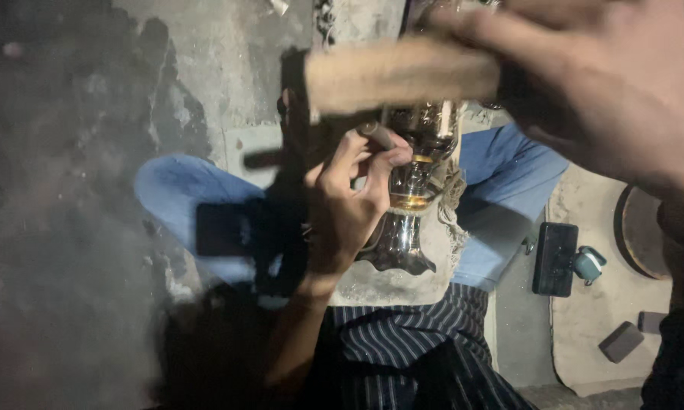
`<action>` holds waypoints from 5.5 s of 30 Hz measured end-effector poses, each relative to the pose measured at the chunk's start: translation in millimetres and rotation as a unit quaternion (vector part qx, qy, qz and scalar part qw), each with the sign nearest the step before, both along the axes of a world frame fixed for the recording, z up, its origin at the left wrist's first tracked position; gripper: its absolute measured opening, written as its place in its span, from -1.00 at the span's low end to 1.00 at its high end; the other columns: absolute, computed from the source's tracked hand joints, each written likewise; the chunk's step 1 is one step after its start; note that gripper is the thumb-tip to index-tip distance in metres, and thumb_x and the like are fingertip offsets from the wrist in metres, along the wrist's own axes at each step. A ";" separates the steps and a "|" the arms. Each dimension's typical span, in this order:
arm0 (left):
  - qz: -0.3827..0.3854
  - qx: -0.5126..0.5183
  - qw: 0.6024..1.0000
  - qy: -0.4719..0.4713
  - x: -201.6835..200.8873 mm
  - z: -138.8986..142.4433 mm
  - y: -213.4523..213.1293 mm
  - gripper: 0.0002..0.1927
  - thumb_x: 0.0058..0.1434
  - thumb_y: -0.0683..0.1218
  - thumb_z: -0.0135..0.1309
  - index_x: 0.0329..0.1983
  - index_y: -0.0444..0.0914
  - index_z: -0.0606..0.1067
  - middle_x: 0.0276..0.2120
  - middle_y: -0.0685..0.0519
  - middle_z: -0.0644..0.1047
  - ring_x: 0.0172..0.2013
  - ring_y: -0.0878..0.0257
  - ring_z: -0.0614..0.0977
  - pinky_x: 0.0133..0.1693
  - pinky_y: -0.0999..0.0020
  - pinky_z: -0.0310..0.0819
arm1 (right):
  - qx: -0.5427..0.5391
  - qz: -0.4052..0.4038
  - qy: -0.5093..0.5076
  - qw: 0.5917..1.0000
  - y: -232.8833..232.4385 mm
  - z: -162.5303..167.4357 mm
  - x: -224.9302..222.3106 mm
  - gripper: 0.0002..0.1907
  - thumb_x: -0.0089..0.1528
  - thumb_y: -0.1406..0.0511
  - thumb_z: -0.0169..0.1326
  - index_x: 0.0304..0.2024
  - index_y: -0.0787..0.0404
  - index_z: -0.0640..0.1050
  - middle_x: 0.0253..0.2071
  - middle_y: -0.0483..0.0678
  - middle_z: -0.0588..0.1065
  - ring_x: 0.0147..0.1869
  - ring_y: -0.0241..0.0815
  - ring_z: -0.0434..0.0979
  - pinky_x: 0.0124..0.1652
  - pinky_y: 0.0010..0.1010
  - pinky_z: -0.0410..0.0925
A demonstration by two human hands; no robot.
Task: The person sits cross-legged on the floor with an ornate brass vase resting on a cloth pad. They hold a steel punch against the vase's surface and strike it with a wooden mallet, repositioning the punch repeatedly to work the metal around the vase's body and neck.
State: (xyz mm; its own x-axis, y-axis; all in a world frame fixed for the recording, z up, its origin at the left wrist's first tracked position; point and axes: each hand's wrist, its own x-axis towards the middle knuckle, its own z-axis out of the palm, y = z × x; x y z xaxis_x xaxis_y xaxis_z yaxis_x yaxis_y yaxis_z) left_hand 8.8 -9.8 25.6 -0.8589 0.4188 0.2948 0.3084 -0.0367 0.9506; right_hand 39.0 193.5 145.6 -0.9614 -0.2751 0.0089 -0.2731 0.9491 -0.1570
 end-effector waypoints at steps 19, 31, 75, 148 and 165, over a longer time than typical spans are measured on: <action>0.004 -0.062 0.995 0.084 -6.1 -9.2 -0.2 -0.94 0.33 -0.22 0.15 -0.27 -0.24 0.60 -0.25 0.11 0.69 -0.25 0.29 0.76 -0.18 0.42 0.63 | 0.263 0.050 0.147 0.952 -13.9 13.4 -5.3 -0.31 0.14 0.22 0.26 0.35 -0.14 0.47 -0.05 -0.05 0.62 -0.10 -0.13 0.63 -0.23 -0.27 0.44; -0.125 0.041 0.991 0.027 -27.4 -18.0 6.0 -0.89 0.40 -0.31 0.07 -0.14 -0.32 0.60 -0.19 -0.03 0.70 -0.13 0.21 0.76 -0.02 0.38 0.65 | 0.178 -0.029 0.052 0.982 11.9 -1.4 13.4 -0.28 0.14 0.29 0.32 0.37 0.03 0.48 -0.19 -0.04 0.61 -0.26 -0.13 0.64 -0.26 -0.31 0.49; -0.016 0.117 0.980 -0.158 2.7 -41.1 9.1 -0.88 0.38 -0.31 0.11 -0.10 -0.37 0.41 -0.26 -0.04 0.64 -0.20 0.31 0.68 -0.08 0.43 0.61 | 0.019 0.107 -0.037 0.993 5.0 -24.4 -55.4 -0.30 0.11 0.53 0.08 0.35 0.24 0.42 -0.13 0.10 0.60 -0.28 -0.10 0.64 -0.28 -0.34 0.52; -0.062 0.211 0.947 -0.232 -9.5 -63.2 11.9 -0.85 0.44 -0.23 0.06 -0.04 -0.39 0.37 -0.28 -0.07 0.62 -0.19 0.22 0.68 -0.03 0.30 0.64 | 0.341 0.043 -0.179 0.922 -8.9 -23.0 -84.7 -0.36 0.43 0.41 -0.05 0.52 -0.17 0.23 -0.32 -0.10 0.60 -0.40 -0.22 0.59 -0.40 -0.43 0.45; 0.016 0.184 0.958 -0.219 -2.1 -68.5 11.8 -0.78 0.44 -0.14 0.08 -0.04 -0.36 0.33 -0.27 -0.12 0.64 -0.20 0.25 0.68 -0.05 0.38 0.60 | 0.148 0.095 -0.019 0.984 -27.9 -15.2 -106.5 -0.64 0.34 0.34 0.09 0.21 0.06 0.54 -0.25 -0.06 0.60 -0.41 -0.23 0.59 -0.51 -0.46 0.42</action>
